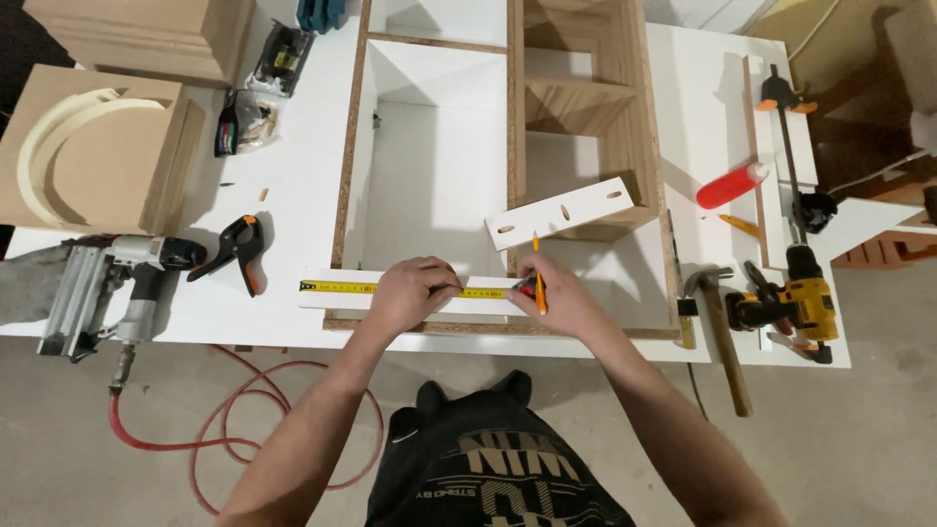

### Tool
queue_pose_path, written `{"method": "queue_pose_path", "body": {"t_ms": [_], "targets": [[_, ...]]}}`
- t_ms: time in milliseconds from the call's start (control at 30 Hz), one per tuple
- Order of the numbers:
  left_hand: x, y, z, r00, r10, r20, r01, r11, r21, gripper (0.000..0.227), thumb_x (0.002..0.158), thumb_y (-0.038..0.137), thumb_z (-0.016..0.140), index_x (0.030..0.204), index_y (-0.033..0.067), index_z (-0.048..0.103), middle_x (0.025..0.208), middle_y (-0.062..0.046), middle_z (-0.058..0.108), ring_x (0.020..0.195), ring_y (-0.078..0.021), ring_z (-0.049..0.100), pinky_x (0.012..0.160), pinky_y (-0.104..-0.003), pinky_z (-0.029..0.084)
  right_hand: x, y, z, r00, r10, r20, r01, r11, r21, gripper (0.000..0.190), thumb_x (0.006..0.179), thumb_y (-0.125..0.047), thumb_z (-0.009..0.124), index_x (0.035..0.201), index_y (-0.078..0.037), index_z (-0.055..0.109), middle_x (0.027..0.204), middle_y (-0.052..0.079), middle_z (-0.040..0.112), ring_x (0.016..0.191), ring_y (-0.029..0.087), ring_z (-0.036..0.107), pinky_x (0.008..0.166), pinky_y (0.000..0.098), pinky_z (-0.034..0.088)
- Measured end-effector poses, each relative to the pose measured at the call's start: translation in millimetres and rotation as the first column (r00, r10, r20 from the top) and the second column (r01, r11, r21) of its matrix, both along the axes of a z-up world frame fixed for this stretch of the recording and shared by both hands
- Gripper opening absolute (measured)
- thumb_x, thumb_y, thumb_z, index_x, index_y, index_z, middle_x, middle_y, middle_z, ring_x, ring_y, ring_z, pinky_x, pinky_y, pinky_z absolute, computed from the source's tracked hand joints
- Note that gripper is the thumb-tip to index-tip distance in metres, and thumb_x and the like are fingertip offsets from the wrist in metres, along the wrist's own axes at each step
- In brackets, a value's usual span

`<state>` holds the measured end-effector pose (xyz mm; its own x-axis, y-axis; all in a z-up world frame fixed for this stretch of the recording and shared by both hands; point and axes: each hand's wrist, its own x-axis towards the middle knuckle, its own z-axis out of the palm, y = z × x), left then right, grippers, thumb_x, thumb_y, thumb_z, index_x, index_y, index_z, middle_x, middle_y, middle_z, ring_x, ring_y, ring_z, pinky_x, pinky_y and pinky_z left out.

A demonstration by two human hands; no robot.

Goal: Drilling pocket holes into wood pieces using a jig and power drill, measuring wood components, and cutting wood with a miter saw.

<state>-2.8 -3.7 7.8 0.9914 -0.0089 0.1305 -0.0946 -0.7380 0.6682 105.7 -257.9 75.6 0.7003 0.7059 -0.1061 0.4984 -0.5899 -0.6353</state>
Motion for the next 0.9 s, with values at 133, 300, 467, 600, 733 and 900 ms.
{"method": "queue_pose_path", "body": {"t_ms": [133,300,467,600,733,900], "targets": [[3,0,-4,1.000,-0.003,-0.013,0.004,1.000,0.015,0.003,0.095,0.028,0.074,0.097,0.0266,0.076,0.108,0.004,0.073,0.107,-0.0249,0.071,0.096,-0.039,0.052,1,-11,-21,0.996,0.036,0.077,-0.042,0.996,0.077,0.048,0.079,-0.029,0.086,0.117,-0.018,0.060,0.107,0.016,0.068,0.106,0.041,0.070,0.093,0.0464,0.057],[5,-3,-14,1.000,0.012,-0.024,-0.011,1.000,0.019,0.002,0.094,0.027,0.074,0.094,0.0286,0.076,0.107,0.006,0.073,0.106,-0.0242,0.070,0.095,-0.039,0.051,0,-14,-32,0.970,0.068,0.233,-0.095,0.990,0.103,0.042,0.078,-0.027,0.087,0.112,-0.018,0.064,0.098,0.011,0.069,0.098,0.035,0.072,0.089,0.0417,0.057],[6,-2,-9,1.000,0.011,-0.021,-0.011,0.999,0.037,0.004,0.092,0.025,0.076,0.096,0.0269,0.076,0.107,0.003,0.073,0.104,-0.0254,0.070,0.094,-0.040,0.051,-7,-4,-16,0.928,0.103,0.358,-0.170,0.972,0.162,0.045,0.074,-0.026,0.090,0.110,-0.019,0.065,0.093,0.010,0.069,0.092,0.034,0.071,0.084,0.0414,0.058],[5,-4,-12,1.000,0.022,-0.004,-0.022,0.999,0.047,0.003,0.091,0.025,0.077,0.093,0.0274,0.076,0.105,0.004,0.073,0.105,-0.0256,0.070,0.091,-0.041,0.051,-8,0,-25,0.937,0.094,0.337,-0.168,0.966,0.197,0.041,0.078,-0.024,0.088,0.111,-0.015,0.066,0.093,0.014,0.070,0.089,0.038,0.072,0.081,0.0441,0.058],[5,-4,-10,1.000,0.017,0.006,-0.017,0.998,0.059,0.003,0.091,0.028,0.077,0.094,0.0282,0.076,0.106,0.006,0.072,0.105,-0.0240,0.070,0.090,-0.040,0.052,-10,2,-27,0.874,0.139,0.466,-0.249,0.951,0.183,0.029,0.084,-0.021,0.081,0.111,-0.022,0.072,0.094,0.007,0.072,0.086,0.032,0.072,0.078,0.0397,0.060],[5,-2,-11,0.999,0.027,-0.016,-0.026,0.998,0.051,0.004,0.092,0.030,0.076,0.095,0.0305,0.077,0.106,0.007,0.072,0.105,-0.0225,0.070,0.091,-0.039,0.051,14,-27,-53,0.897,0.141,0.419,-0.266,0.929,0.258,0.032,0.084,-0.015,0.080,0.114,-0.020,0.072,0.096,0.008,0.073,0.088,0.035,0.072,0.080,0.0414,0.059]]}}
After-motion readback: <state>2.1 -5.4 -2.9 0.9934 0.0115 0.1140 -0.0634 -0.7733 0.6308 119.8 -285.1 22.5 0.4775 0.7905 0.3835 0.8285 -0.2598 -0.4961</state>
